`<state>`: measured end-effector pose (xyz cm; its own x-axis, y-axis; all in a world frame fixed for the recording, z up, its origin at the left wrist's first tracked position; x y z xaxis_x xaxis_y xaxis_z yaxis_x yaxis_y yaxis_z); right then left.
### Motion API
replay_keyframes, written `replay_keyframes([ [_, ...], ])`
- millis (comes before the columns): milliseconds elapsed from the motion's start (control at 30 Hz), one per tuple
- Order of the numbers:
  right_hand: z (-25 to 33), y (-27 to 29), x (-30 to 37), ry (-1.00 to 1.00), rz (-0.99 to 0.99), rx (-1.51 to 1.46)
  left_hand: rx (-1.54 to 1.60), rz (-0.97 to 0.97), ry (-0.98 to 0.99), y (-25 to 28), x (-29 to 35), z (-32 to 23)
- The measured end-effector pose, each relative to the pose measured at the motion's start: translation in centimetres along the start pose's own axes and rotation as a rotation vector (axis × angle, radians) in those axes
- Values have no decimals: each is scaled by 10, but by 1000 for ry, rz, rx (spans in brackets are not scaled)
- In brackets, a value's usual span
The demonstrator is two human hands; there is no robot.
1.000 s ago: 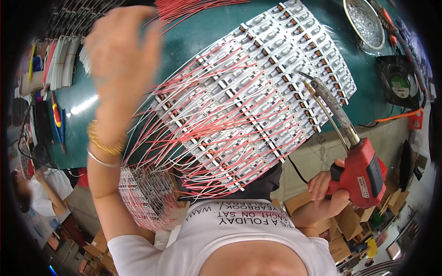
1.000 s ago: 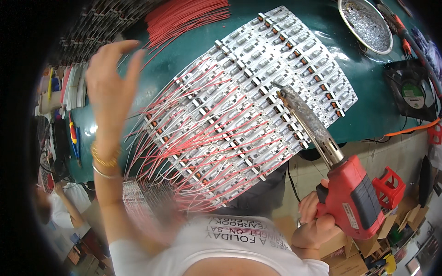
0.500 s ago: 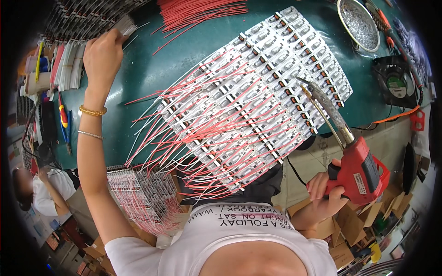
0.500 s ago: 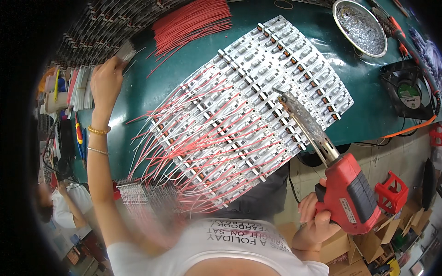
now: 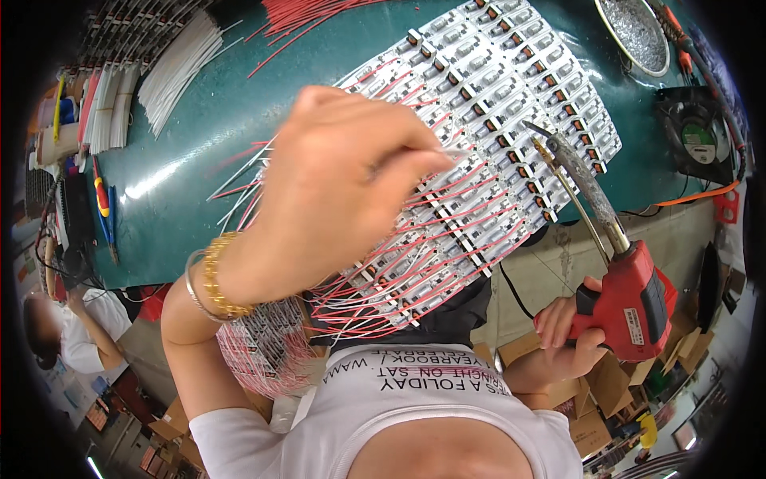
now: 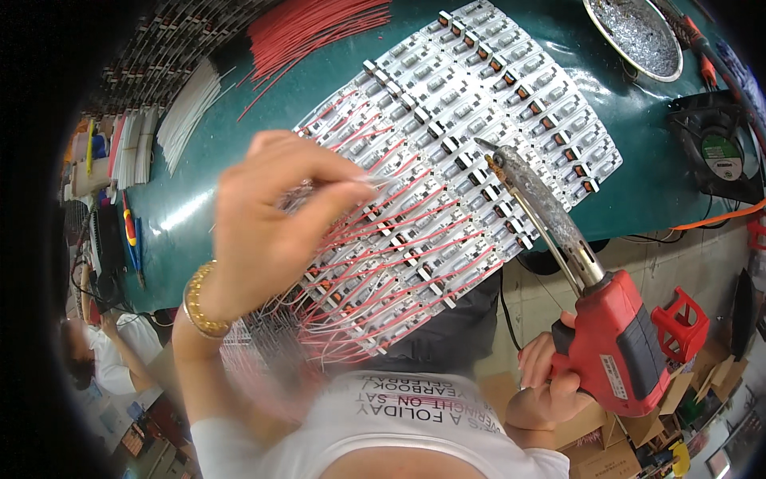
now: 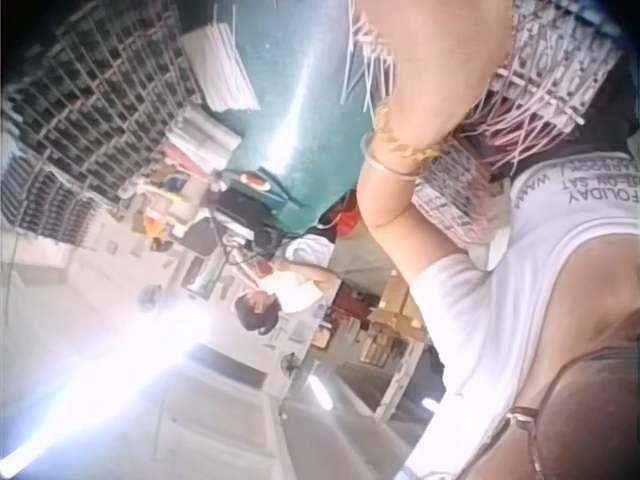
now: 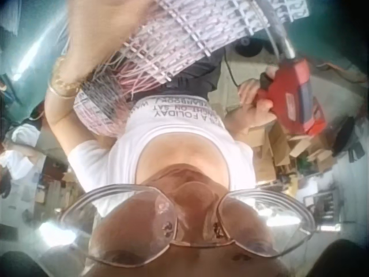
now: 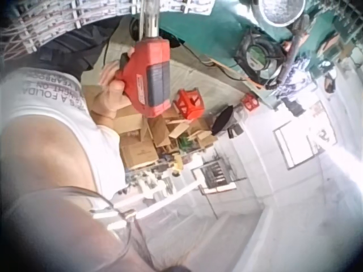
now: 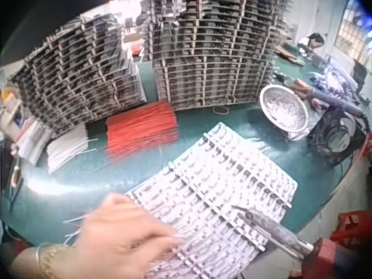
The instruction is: The person uses a soldering iron to attach red and white wires to a grid of electronic components on a circuit board. They repeatedly pick up wires, position them on the board, and apply the soldering iron to secure the connections.
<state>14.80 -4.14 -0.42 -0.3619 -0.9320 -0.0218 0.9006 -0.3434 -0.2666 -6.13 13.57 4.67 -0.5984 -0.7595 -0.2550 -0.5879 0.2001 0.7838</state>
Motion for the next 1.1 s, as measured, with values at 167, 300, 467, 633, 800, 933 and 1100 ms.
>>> replay_keyframes([
  [167, 3, 4, 11, -26, -49, 39, -78, -77, 44, -27, -6, -10],
  [300, 1, 8, 17, -24, -55, 59, -158, -43, 18, -38, -7, -12],
  [467, 0, 4, 20, -88, -92, 166, -175, -53, -6, -41, -8, -13],
  [633, -5, 3, 22, -149, -110, 236, -177, -41, -22, -41, -9, -13],
  [800, 3, -2, 16, -45, -74, 270, -186, -27, -19, -41, -9, -13],
  [933, 3, -1, 19, -62, -84, 240, -188, -45, -22, -41, -8, -13],
  [1100, 0, 1, 18, -56, -110, 156, -204, -30, -8, -40, -9, -15],
])
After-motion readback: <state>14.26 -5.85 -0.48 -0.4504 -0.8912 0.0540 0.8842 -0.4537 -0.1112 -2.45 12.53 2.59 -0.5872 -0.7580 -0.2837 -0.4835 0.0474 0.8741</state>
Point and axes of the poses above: each hand's wrist, its own x-axis away from the middle knuckle, its own y-axis out of the back of the hand, z = x × y, the point moved 7 cm from there along -x, towards the middle knuckle, and after that the axes turned 5 degrees about -x, right-handed, at the moved point
